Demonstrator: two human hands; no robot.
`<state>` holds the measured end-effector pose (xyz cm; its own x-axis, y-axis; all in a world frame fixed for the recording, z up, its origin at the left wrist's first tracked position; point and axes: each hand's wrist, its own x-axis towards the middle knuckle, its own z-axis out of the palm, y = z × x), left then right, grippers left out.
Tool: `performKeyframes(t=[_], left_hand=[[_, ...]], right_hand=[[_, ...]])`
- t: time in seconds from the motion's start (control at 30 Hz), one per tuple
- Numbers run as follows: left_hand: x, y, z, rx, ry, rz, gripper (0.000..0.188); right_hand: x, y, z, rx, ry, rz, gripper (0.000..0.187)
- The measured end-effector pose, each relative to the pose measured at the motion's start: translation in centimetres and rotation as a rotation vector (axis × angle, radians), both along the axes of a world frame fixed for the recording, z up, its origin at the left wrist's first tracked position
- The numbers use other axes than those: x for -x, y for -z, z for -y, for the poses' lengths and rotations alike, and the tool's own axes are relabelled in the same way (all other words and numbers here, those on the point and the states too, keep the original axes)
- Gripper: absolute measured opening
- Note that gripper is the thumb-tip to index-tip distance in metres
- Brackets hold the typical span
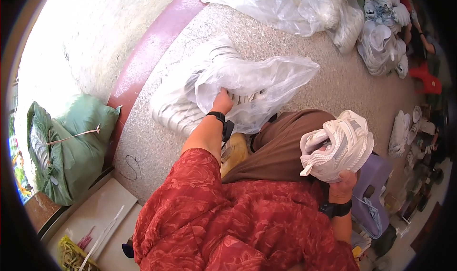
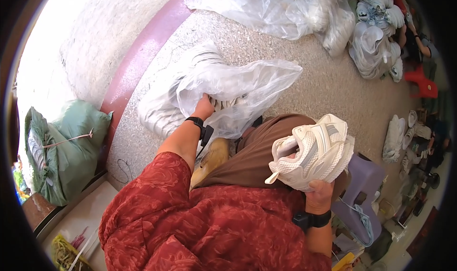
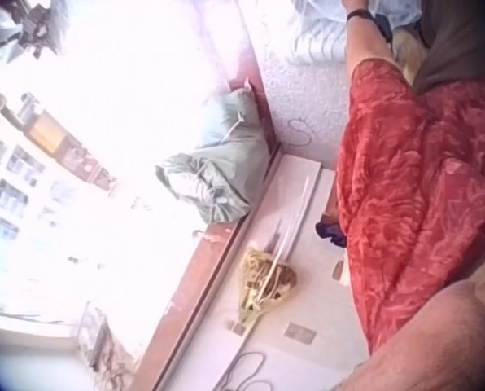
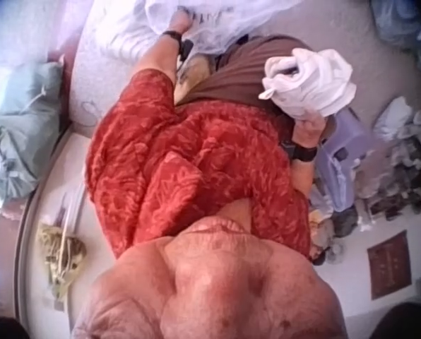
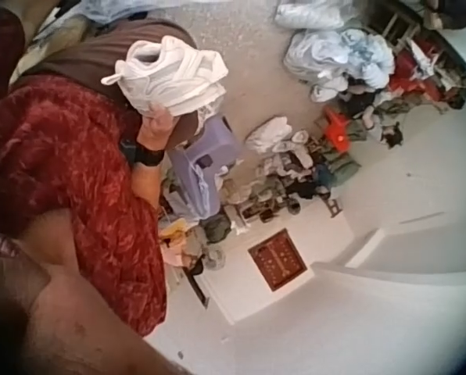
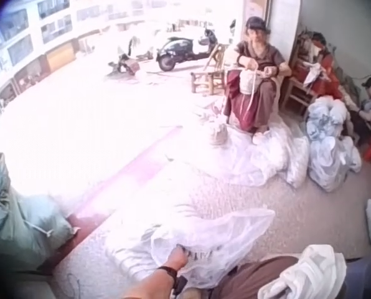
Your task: The person is assembling shoe components, specifically lacing and packaging footwear parts in a workshop.
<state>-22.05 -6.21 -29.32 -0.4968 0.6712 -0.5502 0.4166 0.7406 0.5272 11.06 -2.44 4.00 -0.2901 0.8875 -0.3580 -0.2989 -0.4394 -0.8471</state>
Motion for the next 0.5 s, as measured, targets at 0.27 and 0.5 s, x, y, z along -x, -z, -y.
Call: performKeyframes(t=[0.27,0.5], left_hand=[[9.2,-1.9,0.0,0.237,-0.265,-0.422,0.034],[16.1,-3.8,0.4,-0.141,-0.1,-0.742,0.027]], right_hand=[[0.9,-0.5,-0.7,-0.021,-0.087,0.048,0.081],[0.6,-0.3,-0.7,-0.011,-0.067,0.074,0.08]])
